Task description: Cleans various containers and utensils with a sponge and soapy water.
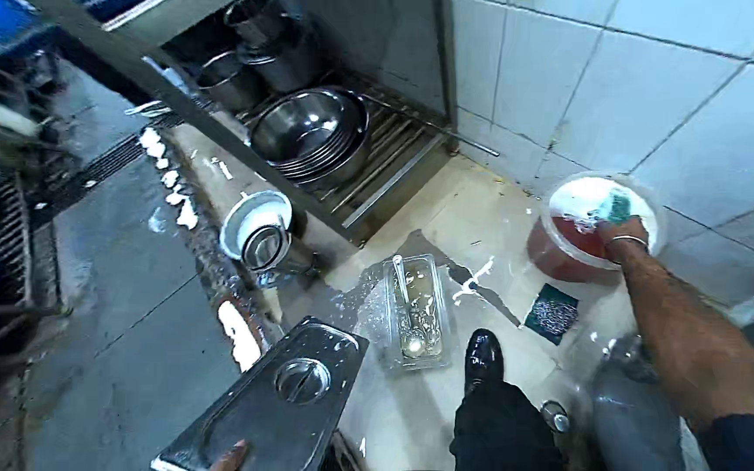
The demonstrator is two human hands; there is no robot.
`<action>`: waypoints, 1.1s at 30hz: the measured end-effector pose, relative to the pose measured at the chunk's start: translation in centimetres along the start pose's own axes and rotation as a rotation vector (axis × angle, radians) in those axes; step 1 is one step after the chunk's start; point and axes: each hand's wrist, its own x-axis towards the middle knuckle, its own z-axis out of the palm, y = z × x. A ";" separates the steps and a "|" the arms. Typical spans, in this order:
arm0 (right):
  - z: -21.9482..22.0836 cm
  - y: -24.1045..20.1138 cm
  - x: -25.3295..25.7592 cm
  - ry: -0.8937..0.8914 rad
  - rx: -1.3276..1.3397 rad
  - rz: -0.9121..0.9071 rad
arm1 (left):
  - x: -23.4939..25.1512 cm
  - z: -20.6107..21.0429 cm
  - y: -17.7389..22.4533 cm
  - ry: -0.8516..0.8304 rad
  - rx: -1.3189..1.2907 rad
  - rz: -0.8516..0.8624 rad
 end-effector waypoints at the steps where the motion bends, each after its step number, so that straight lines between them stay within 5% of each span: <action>1: 0.2 -0.1 0.2 0.007 0.022 0.028 | -0.1 0.1 0.0 0.013 0.018 -0.008; 14: 0.6 1.3 -1.5 0.103 0.342 -0.054 | -0.4 -0.6 -2.9 -0.060 0.166 -0.026; 17: 0.8 1.4 -2.2 0.062 0.234 -0.120 | -0.8 -0.9 -3.0 -0.083 0.196 -0.031; 25: -0.2 -0.2 -5.3 -0.108 0.557 -0.102 | -0.5 -1.7 -4.3 -0.162 0.182 -0.052; 33: -1.4 -0.3 -9.2 0.095 0.731 -0.267 | -0.3 -2.5 -6.7 -0.177 0.182 -0.145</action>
